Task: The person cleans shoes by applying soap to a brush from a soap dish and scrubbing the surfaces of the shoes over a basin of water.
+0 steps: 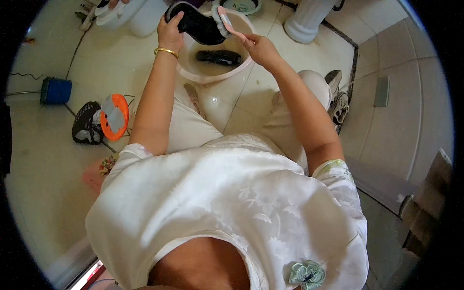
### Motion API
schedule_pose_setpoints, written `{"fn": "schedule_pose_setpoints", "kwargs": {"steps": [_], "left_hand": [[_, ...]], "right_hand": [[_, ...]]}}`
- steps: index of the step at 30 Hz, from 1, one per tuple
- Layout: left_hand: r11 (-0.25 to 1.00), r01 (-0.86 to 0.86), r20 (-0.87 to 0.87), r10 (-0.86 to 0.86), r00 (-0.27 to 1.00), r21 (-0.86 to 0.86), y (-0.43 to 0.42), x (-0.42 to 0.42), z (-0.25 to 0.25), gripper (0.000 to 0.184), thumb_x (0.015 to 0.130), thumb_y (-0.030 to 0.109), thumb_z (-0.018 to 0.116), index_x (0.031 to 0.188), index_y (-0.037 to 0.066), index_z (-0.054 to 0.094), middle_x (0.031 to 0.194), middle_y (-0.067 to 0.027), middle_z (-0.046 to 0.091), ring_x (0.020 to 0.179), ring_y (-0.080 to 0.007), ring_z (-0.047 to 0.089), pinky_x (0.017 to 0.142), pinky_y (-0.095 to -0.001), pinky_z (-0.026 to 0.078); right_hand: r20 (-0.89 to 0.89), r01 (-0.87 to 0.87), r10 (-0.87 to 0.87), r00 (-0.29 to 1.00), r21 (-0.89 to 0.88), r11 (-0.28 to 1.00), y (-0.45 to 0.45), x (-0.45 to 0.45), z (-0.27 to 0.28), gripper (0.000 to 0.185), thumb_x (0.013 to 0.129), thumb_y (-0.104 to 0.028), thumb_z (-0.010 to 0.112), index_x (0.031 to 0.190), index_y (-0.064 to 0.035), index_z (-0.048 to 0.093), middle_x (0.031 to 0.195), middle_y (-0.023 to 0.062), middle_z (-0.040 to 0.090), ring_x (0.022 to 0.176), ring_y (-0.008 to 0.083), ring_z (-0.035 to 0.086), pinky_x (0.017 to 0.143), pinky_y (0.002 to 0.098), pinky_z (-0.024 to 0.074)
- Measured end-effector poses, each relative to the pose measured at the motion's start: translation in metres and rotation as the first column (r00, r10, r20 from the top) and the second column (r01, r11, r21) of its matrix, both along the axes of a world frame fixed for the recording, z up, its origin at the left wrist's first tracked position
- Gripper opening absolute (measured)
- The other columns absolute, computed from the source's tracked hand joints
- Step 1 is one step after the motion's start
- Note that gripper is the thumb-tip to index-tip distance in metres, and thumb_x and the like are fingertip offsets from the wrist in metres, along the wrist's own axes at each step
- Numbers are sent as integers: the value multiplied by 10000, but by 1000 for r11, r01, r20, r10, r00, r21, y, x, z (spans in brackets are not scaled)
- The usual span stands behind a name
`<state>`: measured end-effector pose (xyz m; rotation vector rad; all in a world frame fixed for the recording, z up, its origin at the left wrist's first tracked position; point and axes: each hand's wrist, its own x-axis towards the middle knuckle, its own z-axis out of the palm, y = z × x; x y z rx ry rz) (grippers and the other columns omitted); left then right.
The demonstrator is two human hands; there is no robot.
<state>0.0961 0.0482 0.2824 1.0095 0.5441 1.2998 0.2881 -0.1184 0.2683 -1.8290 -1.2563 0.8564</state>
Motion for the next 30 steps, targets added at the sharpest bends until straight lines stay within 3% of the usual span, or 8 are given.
{"fn": "schedule_pose_setpoints", "kwargs": {"steps": [1,4,5,10,15,20,26,30], "left_hand": [[1000,-17,-8,17,1000,-21,1,-4,-2,349,779,5,613,1105,-28,492,1018,-119,581,902,-238,581,792,-345,492],[995,-40,-25,38,999,-88,6,-16,-19,352,777,16,619,1105,-19,496,1020,-120,581,917,-247,577,801,-361,485],[990,-80,-85,70,994,-116,3,-19,-19,364,779,23,620,1116,-19,489,1036,-123,575,926,-250,573,803,-363,482],[904,-333,-310,247,918,-266,5,-16,-38,430,791,45,617,1179,-19,446,1135,-146,525,989,-269,539,814,-371,468],[785,-453,-246,382,891,-422,20,-2,-139,539,794,57,620,1272,-6,380,1232,-167,469,1053,-300,496,848,-382,442],[615,-541,-470,293,833,-575,-4,4,-228,530,781,98,645,1232,-54,411,1223,-178,475,1073,-288,489,893,-383,430],[536,-474,-530,56,846,-699,-22,-3,-219,575,796,166,652,1271,0,375,1214,-182,479,973,-323,545,724,-473,505],[376,-570,-552,167,817,-731,-26,-3,-247,571,814,180,629,1286,46,338,1196,-180,477,921,-367,561,610,-488,537]], "right_hand": [[32,7,-11,999,148,989,0,-2,1,399,886,-305,526,1184,-41,550,819,76,622,682,163,558,624,274,464],[-57,-20,10,998,-168,986,-9,2,49,419,871,-330,549,1172,-38,554,655,10,528,492,84,429,423,229,351],[-93,-18,8,996,-117,993,-4,7,43,437,864,-335,562,1174,-26,538,581,-32,419,421,41,297,360,206,211],[-200,-146,103,974,-215,966,25,35,40,426,859,-325,568,1117,13,536,601,-2,434,433,60,317,364,220,237],[-132,-230,193,972,-391,891,58,48,-5,421,844,-342,570,1026,38,578,665,50,499,442,97,368,366,261,276],[86,-265,329,941,-419,868,68,55,-21,388,814,-291,561,1026,33,584,829,144,603,699,205,555,628,327,446],[170,-219,320,932,-437,872,75,58,-9,379,833,-280,557,1052,29,578,863,150,614,762,202,561,692,317,446],[172,-236,343,924,-449,862,80,63,-16,390,819,-287,562,1042,32,587,894,197,630,840,282,599,764,353,453]]}}
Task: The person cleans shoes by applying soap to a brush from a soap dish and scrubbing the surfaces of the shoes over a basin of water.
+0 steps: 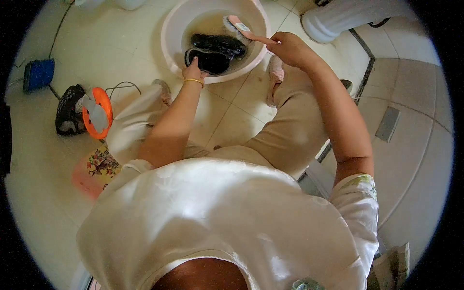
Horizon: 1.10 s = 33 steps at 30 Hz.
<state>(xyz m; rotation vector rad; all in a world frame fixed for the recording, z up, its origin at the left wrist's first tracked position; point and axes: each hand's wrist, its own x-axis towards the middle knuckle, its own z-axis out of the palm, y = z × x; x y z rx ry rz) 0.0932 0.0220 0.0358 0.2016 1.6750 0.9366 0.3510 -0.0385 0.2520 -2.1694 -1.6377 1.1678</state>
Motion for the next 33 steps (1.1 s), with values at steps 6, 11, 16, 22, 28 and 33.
{"fn": "schedule_pose_setpoints", "kwargs": {"steps": [6,11,16,22,28,33], "left_hand": [[997,-28,109,20,994,70,-14,5,17,539,832,168,595,1286,78,318,1191,-181,471,939,-390,554,595,-531,533],[990,-142,184,138,973,13,-25,7,8,479,842,138,572,1259,87,343,1186,-175,475,947,-382,553,622,-597,500],[981,-189,196,193,961,-38,-42,8,21,477,843,129,568,1265,132,345,1221,-161,453,971,-395,540,665,-613,482],[981,-169,231,187,955,-93,-54,-4,-15,502,829,127,587,1276,164,359,1246,-150,437,976,-403,530,684,-614,478],[998,-68,64,68,996,10,-41,-2,45,452,805,88,597,1224,121,429,1178,-148,485,955,-357,536,681,-532,506],[974,34,92,-56,994,226,2,-15,-1,401,797,34,591,1174,80,462,1167,-129,480,983,-325,509,726,-470,515]], "right_hand": [[71,-127,130,989,-37,991,-4,-6,2,346,854,-265,544,1055,15,572,933,168,622,873,254,577,786,343,436],[111,-162,169,979,-66,985,-10,-2,0,360,849,-275,543,1058,17,569,982,193,613,919,286,575,806,356,431],[125,-138,149,981,-91,986,-17,1,3,359,853,-271,545,1066,18,568,979,188,612,910,281,574,804,354,432],[90,-171,179,980,-91,981,-26,2,-2,370,861,-273,538,1079,26,564,941,169,620,852,247,576,763,339,441],[-52,-91,84,995,-136,986,-28,-12,2,375,896,-271,501,1094,43,558,793,78,578,703,143,507,643,278,426],[-88,-82,73,993,-100,992,1,-21,4,387,892,-285,483,1094,32,576,943,192,626,842,244,591,758,335,457]]}}
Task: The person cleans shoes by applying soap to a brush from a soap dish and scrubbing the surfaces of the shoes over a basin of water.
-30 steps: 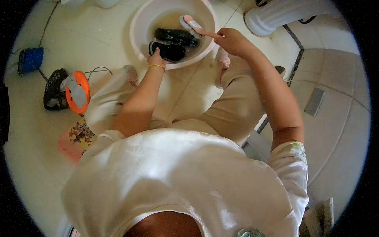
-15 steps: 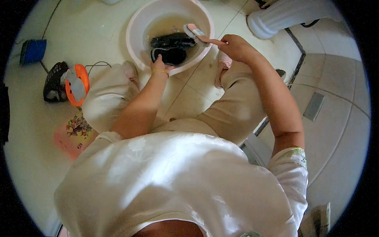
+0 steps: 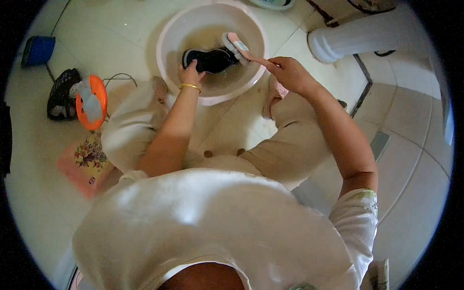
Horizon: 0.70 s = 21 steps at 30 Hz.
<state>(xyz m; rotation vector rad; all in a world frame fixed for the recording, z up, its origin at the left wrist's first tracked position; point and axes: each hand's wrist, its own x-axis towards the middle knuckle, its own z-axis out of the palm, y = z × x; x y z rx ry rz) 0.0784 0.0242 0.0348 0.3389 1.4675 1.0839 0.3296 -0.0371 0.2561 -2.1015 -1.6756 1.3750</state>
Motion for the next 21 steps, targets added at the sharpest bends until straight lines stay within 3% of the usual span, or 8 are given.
{"fn": "schedule_pose_setpoints", "kwargs": {"steps": [2,5,6,9,10,11,16,21], "left_hand": [[988,-154,42,154,987,-20,10,10,64,371,794,18,594,1144,67,479,1111,-116,511,941,-295,523,721,-432,516],[988,-140,9,140,990,57,34,11,32,311,792,15,604,1086,37,505,1038,-111,543,886,-270,544,704,-395,509],[983,-21,-283,72,956,181,43,9,-13,311,753,19,628,1046,41,527,947,-92,578,818,-247,565,713,-365,491],[969,99,-498,28,867,228,55,5,-30,304,668,55,667,953,14,566,864,-121,617,794,-236,595,771,-330,458],[979,170,-608,-69,791,111,56,1,-5,343,637,82,678,956,13,572,885,-151,618,818,-284,601,776,-355,460],[971,223,-638,-118,761,87,61,-2,2,338,641,81,675,957,13,574,896,-162,618,837,-295,601,783,-357,459],[914,387,-648,-221,729,124,69,-20,-22,389,694,68,634,1076,27,577,997,-201,611,935,-327,591,820,-353,451],[848,528,-612,-387,690,58,52,-32,-44,451,729,73,632,1166,167,570,1040,-171,612,959,-296,592,847,-337,443]], "right_hand": [[23,-7,7,1000,-15,1000,22,0,-8,381,893,-282,480,1091,29,576,934,185,630,834,235,589,758,331,455],[18,56,-54,998,-134,989,54,-12,-30,383,896,-288,475,1087,29,574,933,183,633,840,245,596,764,333,455],[17,89,-87,996,-188,978,62,-17,-39,386,897,-292,474,1085,30,572,934,184,633,845,251,599,767,336,455],[69,-41,38,997,37,998,75,-30,-88,388,901,-308,475,1087,20,570,952,206,625,883,303,601,793,355,453],[19,-46,46,999,9,999,77,-45,-80,377,906,-260,489,1162,13,533,822,87,611,715,159,556,680,297,457],[19,-66,65,998,61,996,75,-57,-80,374,907,-257,487,1171,3,529,878,102,619,764,175,572,709,302,457],[-10,-87,91,996,185,979,66,-102,-85,339,910,-303,449,1150,-94,566,1023,193,604,947,364,577,806,385,455],[154,-134,120,981,86,987,106,-109,-190,365,910,-284,452,1180,-51,532,989,212,609,901,353,599,782,378,467]]}}
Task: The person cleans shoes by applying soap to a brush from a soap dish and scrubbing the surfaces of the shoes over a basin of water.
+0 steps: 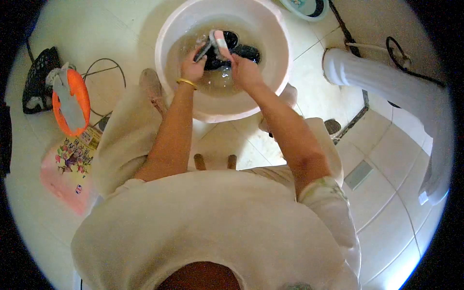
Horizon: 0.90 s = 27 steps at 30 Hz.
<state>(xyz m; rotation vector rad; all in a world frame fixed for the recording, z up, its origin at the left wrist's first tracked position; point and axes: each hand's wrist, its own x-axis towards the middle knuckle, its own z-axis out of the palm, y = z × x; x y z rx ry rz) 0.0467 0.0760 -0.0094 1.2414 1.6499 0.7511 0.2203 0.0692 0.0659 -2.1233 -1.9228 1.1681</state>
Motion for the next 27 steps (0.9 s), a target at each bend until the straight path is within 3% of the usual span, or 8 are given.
{"fn": "schedule_pose_setpoints", "kwargs": {"steps": [4,9,12,16,19,22,25,27], "left_hand": [[971,-237,173,241,955,-44,-3,-11,-25,453,741,65,638,1169,198,572,1051,-150,616,956,-276,596,845,-332,441],[989,-141,129,136,982,33,-16,0,-37,452,741,43,625,1164,196,581,1020,-139,631,905,-253,607,836,-316,442],[989,-145,203,135,970,32,-12,1,-34,461,736,33,620,1166,194,583,986,-131,640,879,-232,609,837,-311,440],[972,-233,143,232,962,-11,-12,-1,-24,442,747,55,637,1166,184,586,1025,-133,624,912,-219,590,850,-302,433],[952,-274,210,297,931,-135,-11,-1,-31,439,749,56,642,1164,189,588,1047,-132,616,934,-216,582,859,-302,429],[968,-252,129,252,959,-16,-10,-4,-17,440,740,53,644,1156,189,594,1024,-133,626,917,-223,591,847,-311,437],[976,-179,-13,179,984,-123,-3,-5,1,447,731,36,639,1150,186,597,1016,-134,633,901,-220,596,841,-310,441],[969,-222,62,230,971,-110,-5,-6,-10,449,728,34,636,1150,183,598,1006,-137,636,888,-219,599,830,-310,445]], "right_hand": [[10,-81,81,997,25,996,-10,-21,16,361,903,-323,436,1167,-104,548,935,222,606,857,402,586,742,430,476],[278,-80,115,954,-137,987,-7,-12,-12,328,900,-313,401,1176,-203,539,911,186,626,827,388,598,724,459,477],[320,-129,147,936,-77,989,3,-4,-25,316,902,-310,387,1158,-216,547,895,175,630,819,391,600,725,469,475],[329,-63,89,940,-90,994,-24,-15,25,316,900,-257,388,1185,-186,507,861,194,632,792,367,619,681,480,482],[205,47,-80,975,162,986,-24,10,-29,339,896,-267,412,1221,-208,489,859,199,628,779,371,615,691,477,478],[233,138,-181,956,189,972,4,18,-50,333,884,-252,439,1209,-213,500,843,206,625,763,375,611,694,477,475],[201,-72,60,978,53,996,9,6,-42,341,877,-267,448,1210,-236,513,888,199,623,788,383,603,702,467,478],[243,-190,192,951,-31,981,2,-8,-23,339,886,-316,434,1213,-279,513,890,174,634,800,372,607,693,468,481]]}}
